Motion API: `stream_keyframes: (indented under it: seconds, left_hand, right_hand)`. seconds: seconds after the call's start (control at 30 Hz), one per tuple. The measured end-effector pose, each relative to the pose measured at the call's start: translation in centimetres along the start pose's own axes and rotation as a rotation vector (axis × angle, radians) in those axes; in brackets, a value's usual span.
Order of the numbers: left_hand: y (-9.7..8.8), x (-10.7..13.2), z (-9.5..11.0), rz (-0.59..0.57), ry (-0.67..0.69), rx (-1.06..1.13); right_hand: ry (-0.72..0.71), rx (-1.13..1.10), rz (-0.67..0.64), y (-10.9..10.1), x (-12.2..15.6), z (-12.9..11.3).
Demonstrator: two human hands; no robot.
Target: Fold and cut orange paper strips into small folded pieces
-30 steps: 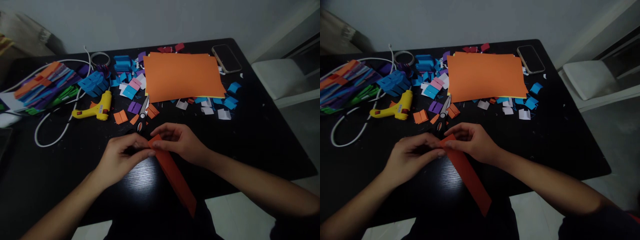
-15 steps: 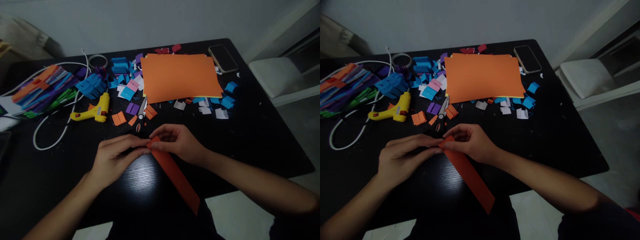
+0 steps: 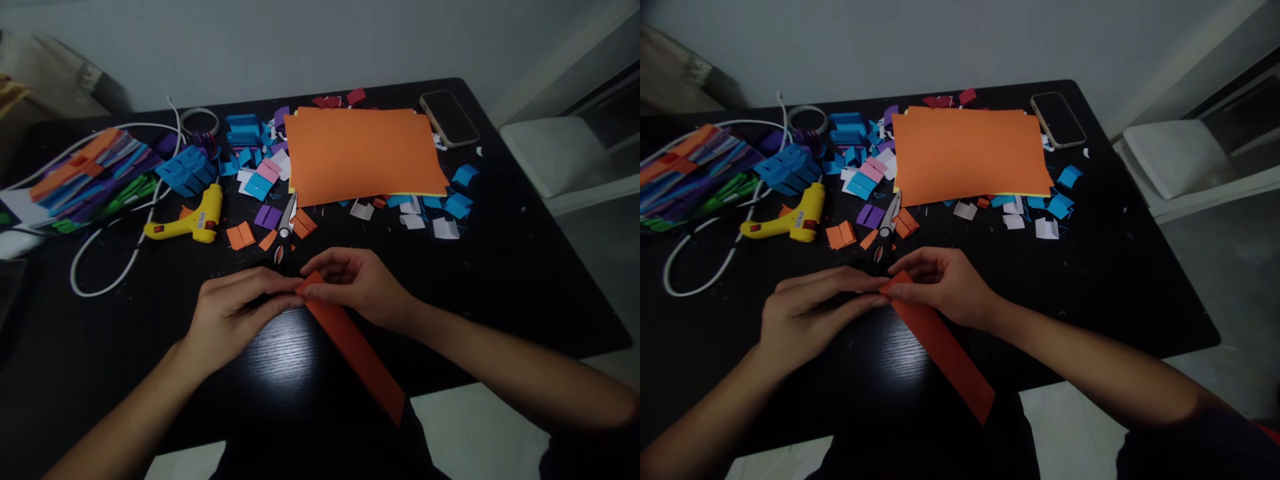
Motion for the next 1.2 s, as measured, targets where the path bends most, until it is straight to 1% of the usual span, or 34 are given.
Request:
stream_keyframes:
  seconds: [0.3,0.53,0.67,0.73,0.83,0.9,1.1,1.2]
  left_hand:
    - [0.0,-0.1,0.4,-0.007,0.022,-0.011]
    - [0.1,0.0,0.2,-0.008,0.088,-0.019]
    - [0.0,-0.1,0.1,-0.028,0.083,-0.032]
    - [-0.1,-0.2,-0.1,-0.036,0.045,-0.045]
    - [-0.3,-0.2,-0.6,-0.014,-0.090,0.008]
    - [-0.1,0.0,-0.8,-0.018,-0.174,0.059]
    - [1.2,0.4,-1.2,-0.150,-0.264,0.061]
    - [1.4,0.3,-1.5,-0.173,-0.294,0.088]
  right_hand:
    - [0.004,0.010,0.006,0.0,0.1,0.0]
    - [0.000,-0.012,0.005,0.0,-0.1,0.1]
    - [0.014,0.010,-0.002,0.0,-0.1,0.2]
    - [0.018,0.019,-0.004,-0.1,-0.1,0.2]
    - [0.014,0.027,0.008,-0.2,-0.1,0.2]
    - [0.011,0.034,0.018,-0.2,-0.2,0.3]
    - [0.019,0.039,-0.006,0.2,-0.3,0.5]
    - [0.047,0.068,-0.006,0.1,-0.3,0.5]
Point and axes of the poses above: each hand's wrist, its own x-axis away from the middle knuckle, its own y-axis out of the palm, z = x × y, the point moved 5 cm from there along -x, towards the middle knuckle, and after that the axes turned 5 degrees about x, right-handed, at the moved point
